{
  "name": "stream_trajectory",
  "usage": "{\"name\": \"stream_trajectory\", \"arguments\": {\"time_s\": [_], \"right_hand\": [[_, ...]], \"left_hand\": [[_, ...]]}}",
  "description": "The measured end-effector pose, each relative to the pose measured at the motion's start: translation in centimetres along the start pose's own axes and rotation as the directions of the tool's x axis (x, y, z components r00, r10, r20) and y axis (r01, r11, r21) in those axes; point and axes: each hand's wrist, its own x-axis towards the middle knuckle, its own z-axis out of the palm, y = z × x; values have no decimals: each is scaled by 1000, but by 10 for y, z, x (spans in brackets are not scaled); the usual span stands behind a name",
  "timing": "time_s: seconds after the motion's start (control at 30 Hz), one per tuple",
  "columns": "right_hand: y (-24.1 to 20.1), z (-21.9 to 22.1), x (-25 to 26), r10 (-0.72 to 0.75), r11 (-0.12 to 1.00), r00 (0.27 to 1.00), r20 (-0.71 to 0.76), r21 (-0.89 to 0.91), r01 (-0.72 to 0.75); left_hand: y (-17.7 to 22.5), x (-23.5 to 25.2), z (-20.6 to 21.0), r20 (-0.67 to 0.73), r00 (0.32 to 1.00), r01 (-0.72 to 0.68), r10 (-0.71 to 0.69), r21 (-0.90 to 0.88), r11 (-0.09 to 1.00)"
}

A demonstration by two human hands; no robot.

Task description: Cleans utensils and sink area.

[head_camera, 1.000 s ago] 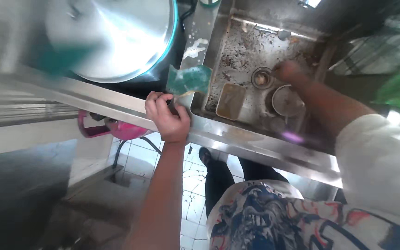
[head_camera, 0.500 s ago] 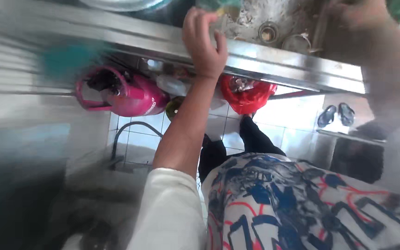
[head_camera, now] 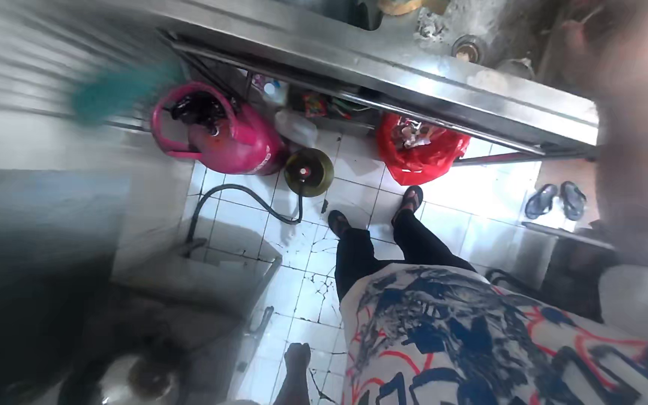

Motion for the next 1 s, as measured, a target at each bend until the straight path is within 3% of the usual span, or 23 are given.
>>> {"name": "stream_trajectory", "arguments": {"time_s": [0.07, 0.13, 0.17, 0.23, 0.3, 0.37, 0.43, 0.53, 0.63, 0.73, 0.87, 0.93, 1.0], "right_hand": [[-41, 9, -39, -159, 986, 987, 1, 46, 159], [-70, 50, -78, -344, 913, 939, 19, 239, 330], [-76, 84, -91, -390, 879, 916, 91, 333, 341], [-73, 170, -104, -348, 881, 861, 371, 445, 164], [-60, 263, -93, -235, 930, 787, 570, 368, 12], [-42, 346, -72, -76, 972, 732, 677, 215, -98], [-20, 426, -37, 17, 993, 753, 658, 74, -87], [3, 505, 17, 39, 995, 782, 622, -93, 24], [12, 538, 55, 75, 966, 723, 687, -230, 119], [37, 569, 67, -18, 941, 713, 701, -229, 249], [28, 565, 61, -7, 925, 736, 677, -276, 262], [35, 575, 59, -73, 907, 736, 673, -263, 330], [44, 587, 63, -130, 884, 728, 673, -253, 393]], "left_hand": [[16, 4, 8, -40, 999, -6, 3, -82, 997], [54, 11, -10, -216, 975, -119, 57, -284, 952], [79, 16, -23, -324, 943, -215, 76, -418, 883], [139, 22, -61, -486, 866, -425, 114, -599, 679], [204, 22, -102, -591, 783, -607, 194, -656, 449], [260, 26, -121, -667, 693, -720, 272, -629, 292], [308, 49, -121, -714, 628, -778, 309, -593, 209], [359, 89, -102, -659, 658, -752, 365, -599, 275], [384, 121, -88, -581, 672, -740, 459, -536, 406], [389, 142, -96, -414, 752, -659, 513, -453, 601], [391, 145, -118, -513, 715, -695, 475, -453, 558], [397, 148, -120, -556, 687, -722, 468, -450, 527], [403, 152, -120, -533, 700, -710, 474, -450, 542]]}}
